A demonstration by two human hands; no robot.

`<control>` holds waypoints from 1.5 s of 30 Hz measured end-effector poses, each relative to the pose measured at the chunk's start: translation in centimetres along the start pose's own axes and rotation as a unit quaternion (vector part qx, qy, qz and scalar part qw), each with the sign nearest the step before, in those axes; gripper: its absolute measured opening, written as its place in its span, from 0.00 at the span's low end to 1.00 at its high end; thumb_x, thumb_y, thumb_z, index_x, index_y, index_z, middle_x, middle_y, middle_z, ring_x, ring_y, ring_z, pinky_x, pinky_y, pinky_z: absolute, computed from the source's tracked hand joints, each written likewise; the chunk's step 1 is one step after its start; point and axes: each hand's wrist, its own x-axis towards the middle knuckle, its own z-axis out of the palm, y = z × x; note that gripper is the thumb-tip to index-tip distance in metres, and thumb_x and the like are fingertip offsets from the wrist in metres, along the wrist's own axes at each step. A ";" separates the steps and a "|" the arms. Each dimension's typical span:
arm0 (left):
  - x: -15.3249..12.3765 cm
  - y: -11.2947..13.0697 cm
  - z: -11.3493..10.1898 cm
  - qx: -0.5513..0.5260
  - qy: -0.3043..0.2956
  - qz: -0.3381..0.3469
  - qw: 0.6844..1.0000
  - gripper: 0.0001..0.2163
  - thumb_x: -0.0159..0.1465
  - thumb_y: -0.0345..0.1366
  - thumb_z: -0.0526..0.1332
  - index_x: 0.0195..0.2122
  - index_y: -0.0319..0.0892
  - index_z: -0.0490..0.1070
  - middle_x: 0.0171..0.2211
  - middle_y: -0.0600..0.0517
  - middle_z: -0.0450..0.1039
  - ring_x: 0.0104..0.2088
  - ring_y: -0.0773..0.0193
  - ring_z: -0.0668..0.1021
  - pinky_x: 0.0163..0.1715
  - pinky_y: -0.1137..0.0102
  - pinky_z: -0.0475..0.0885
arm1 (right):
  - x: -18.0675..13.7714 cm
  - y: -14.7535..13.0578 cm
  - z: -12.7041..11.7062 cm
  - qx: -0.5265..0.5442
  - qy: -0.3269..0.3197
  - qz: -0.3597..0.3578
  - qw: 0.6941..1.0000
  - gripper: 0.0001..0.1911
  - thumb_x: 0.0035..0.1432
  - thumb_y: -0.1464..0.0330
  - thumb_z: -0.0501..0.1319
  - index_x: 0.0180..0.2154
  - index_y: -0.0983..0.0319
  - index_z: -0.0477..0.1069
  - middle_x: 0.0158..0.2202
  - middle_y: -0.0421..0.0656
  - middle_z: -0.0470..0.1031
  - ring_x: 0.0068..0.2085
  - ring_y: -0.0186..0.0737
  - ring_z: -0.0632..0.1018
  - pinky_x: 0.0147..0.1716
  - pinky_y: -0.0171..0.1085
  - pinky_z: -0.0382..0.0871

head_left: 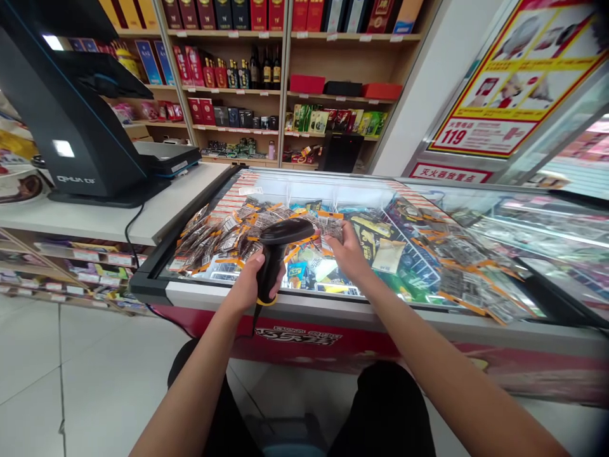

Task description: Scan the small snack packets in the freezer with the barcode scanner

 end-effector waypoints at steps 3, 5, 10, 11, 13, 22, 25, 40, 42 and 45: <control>0.1 -0.1 0.0 -0.005 0.011 0.007 1.000 0.27 0.65 0.65 0.60 0.41 0.42 0.68 0.24 0.57 0.71 0.12 0.71 0.66 0.12 0.74 0.56 | 0.8 -0.5 -0.3 -0.049 0.023 -0.016 0.998 0.16 0.64 0.54 0.62 0.50 0.54 0.68 0.55 0.48 0.81 0.57 0.54 0.80 0.62 0.55 0.72; 0.1 -0.1 0.0 -0.009 0.020 0.010 1.000 0.27 0.65 0.65 0.60 0.38 0.42 0.67 0.24 0.56 0.71 0.12 0.71 0.66 0.12 0.74 0.55 | 1.9 -1.3 -0.5 -0.096 0.037 -0.037 0.994 0.18 0.64 0.53 0.64 0.48 0.57 0.73 0.52 0.50 0.81 0.55 0.56 0.81 0.59 0.54 0.74; 0.1 0.3 0.1 -0.025 0.049 0.023 0.998 0.26 0.64 0.64 0.62 0.35 0.43 0.65 0.24 0.57 0.69 0.13 0.71 0.66 0.13 0.73 0.58 | 5.9 -3.3 0.7 -0.147 0.021 -0.028 0.989 0.25 0.61 0.51 0.69 0.54 0.59 0.76 0.48 0.50 0.84 0.48 0.53 0.84 0.52 0.50 0.78; 0.1 0.4 0.1 -0.025 0.053 0.024 0.998 0.26 0.63 0.64 0.62 0.35 0.43 0.65 0.24 0.57 0.69 0.13 0.71 0.65 0.14 0.73 0.59 | 6.5 -3.4 1.3 -0.153 0.000 -0.012 0.988 0.27 0.62 0.52 0.70 0.57 0.58 0.75 0.48 0.49 0.85 0.46 0.52 0.85 0.50 0.49 0.79; 0.1 0.4 0.2 -0.030 0.064 0.023 0.997 0.26 0.63 0.64 0.62 0.36 0.44 0.65 0.24 0.57 0.68 0.13 0.71 0.64 0.14 0.72 0.58 | 7.3 -3.4 2.4 -0.186 -0.040 0.001 0.982 0.28 0.63 0.55 0.70 0.60 0.57 0.74 0.47 0.48 0.86 0.43 0.51 0.85 0.48 0.49 0.79; 0.0 0.1 0.0 -0.032 0.061 0.018 0.997 0.24 0.65 0.62 0.62 0.39 0.43 0.67 0.25 0.57 0.70 0.14 0.71 0.65 0.13 0.73 0.57 | 9.4 0.0 -6.3 -0.526 0.053 -0.053 0.847 0.22 0.73 0.57 0.58 0.59 0.62 0.78 0.54 0.59 0.83 0.60 0.68 0.77 0.59 0.61 0.73; 0.0 0.1 0.0 -0.025 0.048 0.015 0.998 0.24 0.65 0.61 0.62 0.38 0.43 0.66 0.25 0.57 0.70 0.13 0.71 0.65 0.13 0.73 0.58 | 11.0 2.9 -14.0 -0.610 0.070 0.067 0.786 0.31 0.73 0.53 0.58 0.65 0.68 0.73 0.59 0.66 0.79 0.64 0.70 0.75 0.62 0.61 0.68; 0.0 0.5 0.2 -0.006 0.041 0.008 0.999 0.25 0.65 0.62 0.62 0.40 0.42 0.68 0.24 0.56 0.71 0.12 0.71 0.66 0.12 0.74 0.58 | 11.3 6.4 -18.7 -0.550 -0.048 0.024 0.833 0.21 0.73 0.62 0.60 0.61 0.63 0.78 0.52 0.55 0.85 0.55 0.58 0.83 0.57 0.48 0.72; 0.0 0.6 0.1 -0.008 0.040 0.008 0.999 0.26 0.64 0.63 0.63 0.41 0.42 0.69 0.24 0.57 0.71 0.12 0.70 0.66 0.12 0.74 0.58 | 9.6 5.9 -16.9 -0.491 -0.070 -0.019 0.868 0.19 0.71 0.63 0.62 0.59 0.61 0.78 0.49 0.51 0.86 0.51 0.54 0.84 0.55 0.46 0.74; 0.0 0.5 0.1 -0.007 0.038 0.006 0.999 0.26 0.64 0.63 0.63 0.41 0.42 0.68 0.24 0.56 0.71 0.13 0.69 0.67 0.12 0.73 0.59 | 7.4 5.2 -14.4 -0.476 -0.005 -0.041 0.878 0.26 0.69 0.58 0.65 0.63 0.63 0.74 0.59 0.57 0.80 0.60 0.59 0.80 0.62 0.50 0.71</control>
